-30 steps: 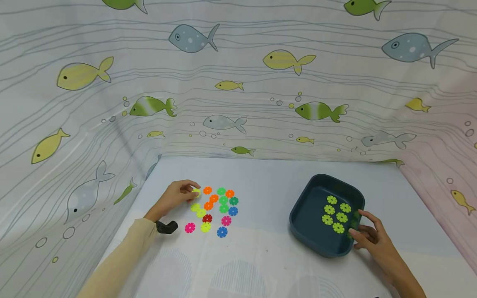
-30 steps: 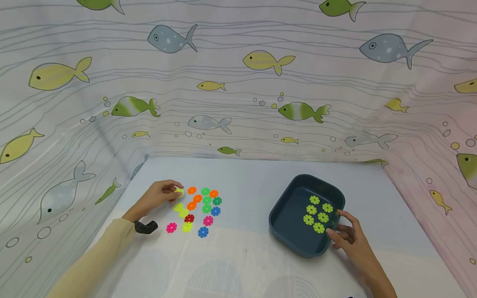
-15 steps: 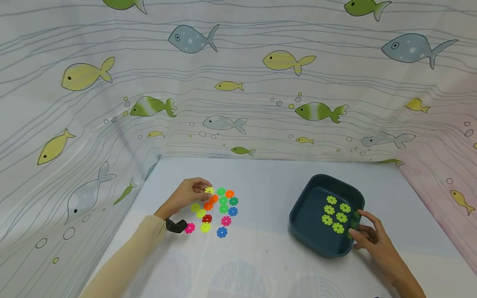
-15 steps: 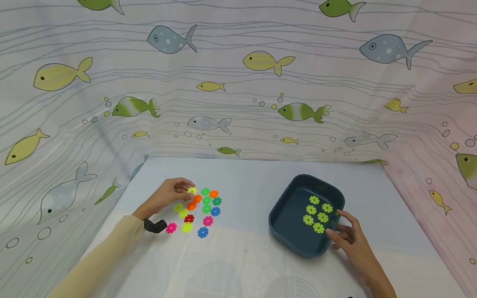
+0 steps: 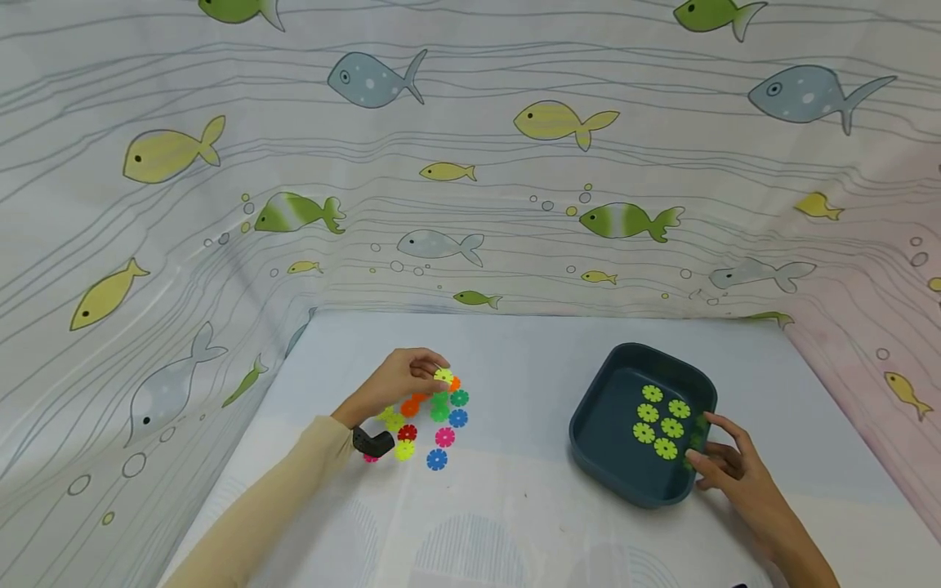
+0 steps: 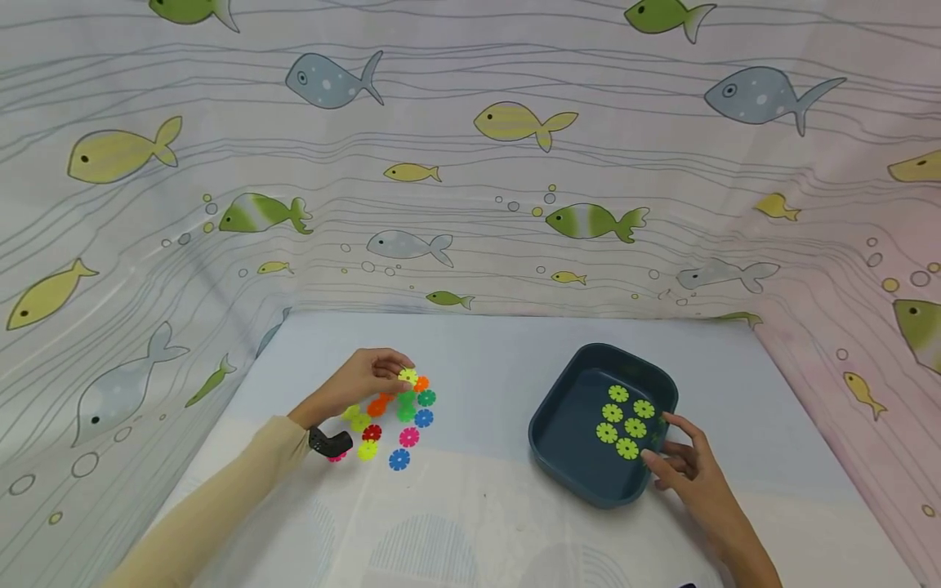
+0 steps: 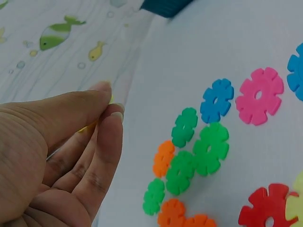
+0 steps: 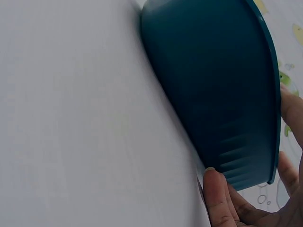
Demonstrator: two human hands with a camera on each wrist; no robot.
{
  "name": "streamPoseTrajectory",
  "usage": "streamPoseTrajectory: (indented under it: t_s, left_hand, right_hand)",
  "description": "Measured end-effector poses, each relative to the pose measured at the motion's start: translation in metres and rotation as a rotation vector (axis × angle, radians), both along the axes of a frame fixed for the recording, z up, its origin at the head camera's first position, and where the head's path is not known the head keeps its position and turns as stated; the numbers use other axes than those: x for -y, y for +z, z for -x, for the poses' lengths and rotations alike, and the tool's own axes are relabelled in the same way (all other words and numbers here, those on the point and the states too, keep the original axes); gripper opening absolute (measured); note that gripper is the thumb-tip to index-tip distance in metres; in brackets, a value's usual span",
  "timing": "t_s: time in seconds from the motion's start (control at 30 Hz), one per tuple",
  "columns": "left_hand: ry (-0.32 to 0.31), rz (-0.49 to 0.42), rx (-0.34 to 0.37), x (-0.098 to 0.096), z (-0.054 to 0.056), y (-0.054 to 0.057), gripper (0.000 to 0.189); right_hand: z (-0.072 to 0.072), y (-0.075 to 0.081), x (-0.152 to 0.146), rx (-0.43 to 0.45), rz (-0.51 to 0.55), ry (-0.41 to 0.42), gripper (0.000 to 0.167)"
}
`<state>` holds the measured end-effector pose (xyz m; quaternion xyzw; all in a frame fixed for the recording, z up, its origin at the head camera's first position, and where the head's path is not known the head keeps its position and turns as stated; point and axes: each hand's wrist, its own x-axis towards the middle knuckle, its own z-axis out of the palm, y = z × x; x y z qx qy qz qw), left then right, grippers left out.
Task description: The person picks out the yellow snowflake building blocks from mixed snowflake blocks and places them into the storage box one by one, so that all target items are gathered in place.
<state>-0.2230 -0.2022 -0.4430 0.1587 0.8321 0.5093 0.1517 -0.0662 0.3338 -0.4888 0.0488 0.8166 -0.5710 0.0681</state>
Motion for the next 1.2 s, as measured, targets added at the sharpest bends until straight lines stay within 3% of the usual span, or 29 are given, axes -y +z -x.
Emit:
streamPoseTrajectory:
  t_s: [0.53,1.2]
  left_hand:
    - [-0.142,-0.033,-0.033,-0.053,-0.003,0.009,0.032]
    - [-0.278,-0.103,-0.031,-0.117,-0.009,0.009,0.034]
  right_hand:
    - [0.000,0.000,-0.001,0.005,-0.005,-0.002,0.076]
    - [-0.001,-0.001,-0.005,-0.012,0.002,0.010,0.076]
